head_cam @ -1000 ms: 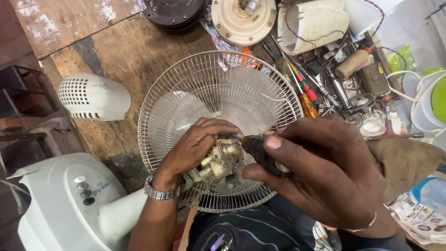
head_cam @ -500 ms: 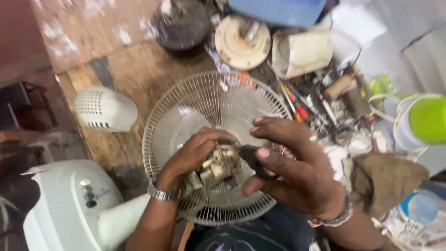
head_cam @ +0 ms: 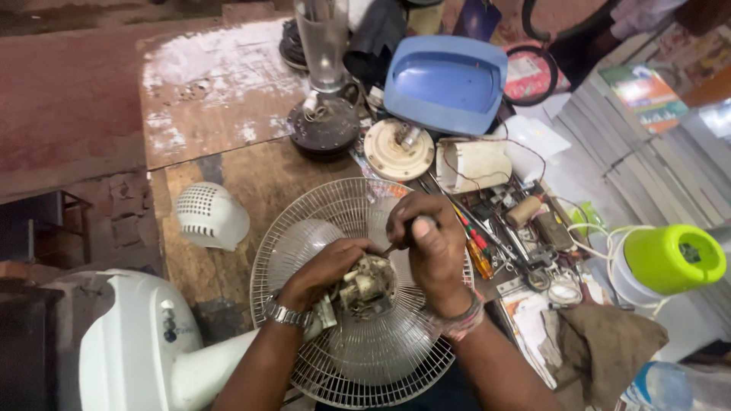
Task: The person disassembles a white pedestal fan on a cluttered workbench, removes the rear cover and motor housing, and uses a screwdriver to adjust internal components. The person repeatedly manipulates the motor assembly and fan blades while working on the unit.
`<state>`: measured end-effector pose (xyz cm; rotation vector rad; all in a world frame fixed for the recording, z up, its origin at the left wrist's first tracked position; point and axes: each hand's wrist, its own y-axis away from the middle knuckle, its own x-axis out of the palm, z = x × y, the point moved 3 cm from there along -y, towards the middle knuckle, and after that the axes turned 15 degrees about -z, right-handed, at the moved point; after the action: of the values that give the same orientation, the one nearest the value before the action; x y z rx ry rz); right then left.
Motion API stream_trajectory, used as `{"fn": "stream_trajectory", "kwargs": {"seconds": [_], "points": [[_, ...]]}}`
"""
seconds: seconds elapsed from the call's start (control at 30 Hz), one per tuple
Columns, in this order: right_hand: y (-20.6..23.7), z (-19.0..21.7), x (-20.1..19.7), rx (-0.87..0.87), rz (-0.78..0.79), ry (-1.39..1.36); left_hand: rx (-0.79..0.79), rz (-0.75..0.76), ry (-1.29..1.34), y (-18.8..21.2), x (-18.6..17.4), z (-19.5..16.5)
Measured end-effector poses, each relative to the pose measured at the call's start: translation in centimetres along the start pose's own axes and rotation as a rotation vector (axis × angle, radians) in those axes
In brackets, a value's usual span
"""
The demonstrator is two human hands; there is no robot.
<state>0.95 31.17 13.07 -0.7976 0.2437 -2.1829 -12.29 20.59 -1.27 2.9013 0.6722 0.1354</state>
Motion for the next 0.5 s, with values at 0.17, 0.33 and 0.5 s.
{"fn": "stream_trajectory", "kwargs": {"seconds": [0.17,0.33,0.5], "points": [[-1.9,-0.1,-0.3,0.02,-0.008,0.015,-0.077,-0.013,0.023,-0.2,-0.3,0.8],[-0.5,-0.4,-1.4,-0.194,-0.307,0.21,0.09,0.045,0.082,-0.8,-0.5,0.8],[0.1,-0.4,-1.4,-0.138,-0.264,0.21,-0.021,-0.026,0.001,-1.0,-0.4,0.8]]}}
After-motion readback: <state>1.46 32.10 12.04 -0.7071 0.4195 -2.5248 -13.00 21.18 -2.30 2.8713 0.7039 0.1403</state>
